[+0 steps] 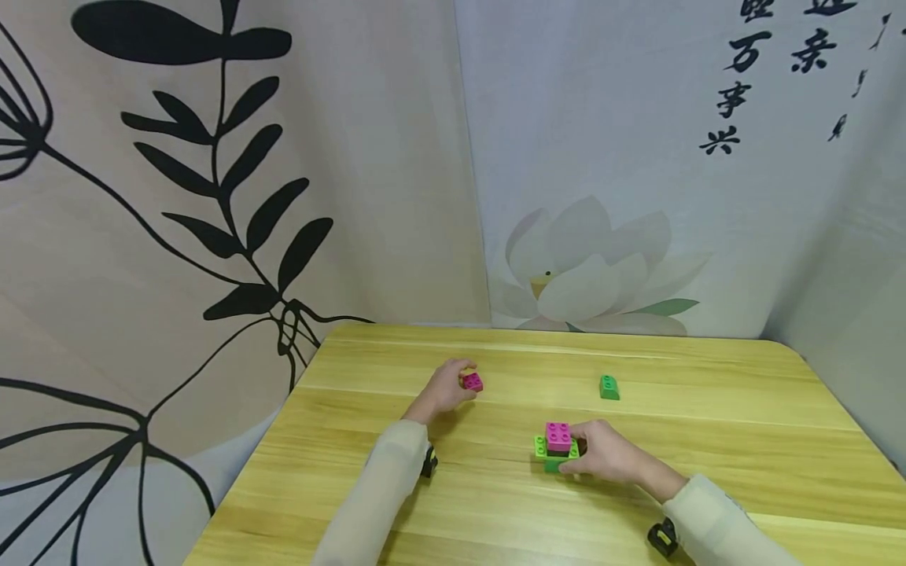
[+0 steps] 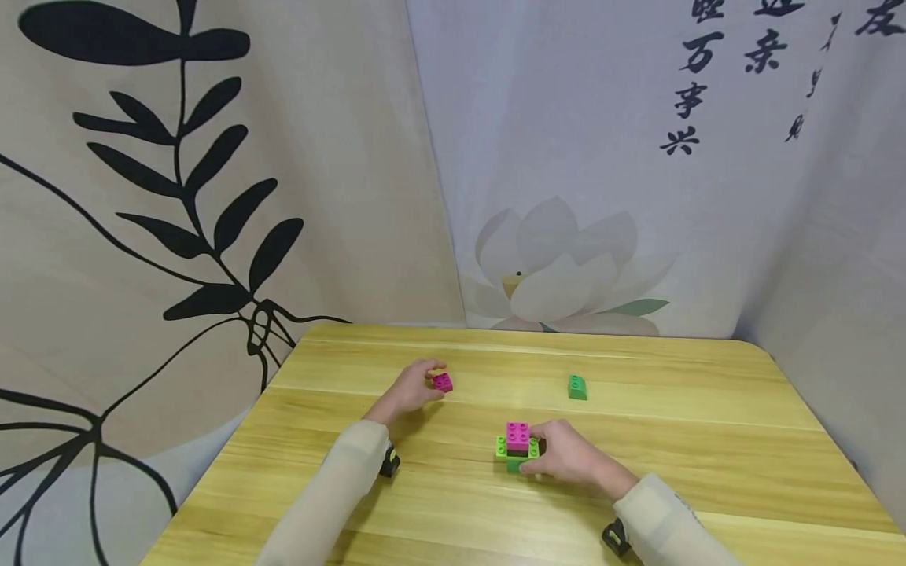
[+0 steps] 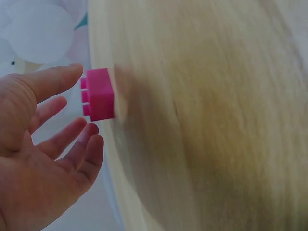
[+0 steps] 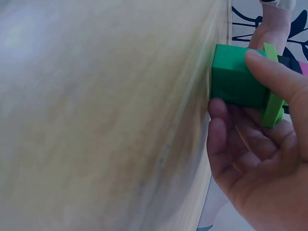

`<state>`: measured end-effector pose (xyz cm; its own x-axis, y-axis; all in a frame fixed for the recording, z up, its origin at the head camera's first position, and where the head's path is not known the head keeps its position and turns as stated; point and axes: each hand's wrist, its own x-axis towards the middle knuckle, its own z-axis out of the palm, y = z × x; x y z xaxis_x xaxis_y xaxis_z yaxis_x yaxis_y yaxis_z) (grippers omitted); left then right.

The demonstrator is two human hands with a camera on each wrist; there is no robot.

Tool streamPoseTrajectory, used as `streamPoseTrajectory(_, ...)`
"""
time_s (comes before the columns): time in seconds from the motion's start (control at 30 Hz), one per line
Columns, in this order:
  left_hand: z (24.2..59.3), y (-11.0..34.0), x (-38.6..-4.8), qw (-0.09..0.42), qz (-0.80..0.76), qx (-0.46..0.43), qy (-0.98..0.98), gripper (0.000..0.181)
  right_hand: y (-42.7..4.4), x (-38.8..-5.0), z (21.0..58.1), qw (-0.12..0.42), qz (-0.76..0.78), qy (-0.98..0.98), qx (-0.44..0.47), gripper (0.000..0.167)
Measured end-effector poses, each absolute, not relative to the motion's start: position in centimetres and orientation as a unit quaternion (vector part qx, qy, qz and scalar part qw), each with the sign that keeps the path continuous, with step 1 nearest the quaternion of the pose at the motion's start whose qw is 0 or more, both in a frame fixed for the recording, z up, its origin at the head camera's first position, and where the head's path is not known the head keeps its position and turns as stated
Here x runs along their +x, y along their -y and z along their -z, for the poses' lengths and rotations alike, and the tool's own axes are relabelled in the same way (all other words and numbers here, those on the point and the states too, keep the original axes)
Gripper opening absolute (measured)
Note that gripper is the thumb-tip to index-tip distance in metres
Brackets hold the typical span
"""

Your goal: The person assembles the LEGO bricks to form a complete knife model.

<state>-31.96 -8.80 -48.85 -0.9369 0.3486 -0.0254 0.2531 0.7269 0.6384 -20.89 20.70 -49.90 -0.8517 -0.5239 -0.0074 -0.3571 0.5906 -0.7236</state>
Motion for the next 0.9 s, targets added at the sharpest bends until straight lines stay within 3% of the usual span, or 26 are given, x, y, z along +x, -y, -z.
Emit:
streamPoseTrajectory(0.77,49.69,8.51,-32.81,0.099,-0.332,0.172,-0.922,0.054,-20.73,-20.87,49.84,0.118,0.379,-0.885,-0.242,0.024)
streamPoseTrajectory(0.9,49.7,8.41,-32.57,0.1,-0.306,0.182,-0.929,0.047,-20.73,-20.86,49.83,0.116,0.376,-0.887,-0.242,0.025)
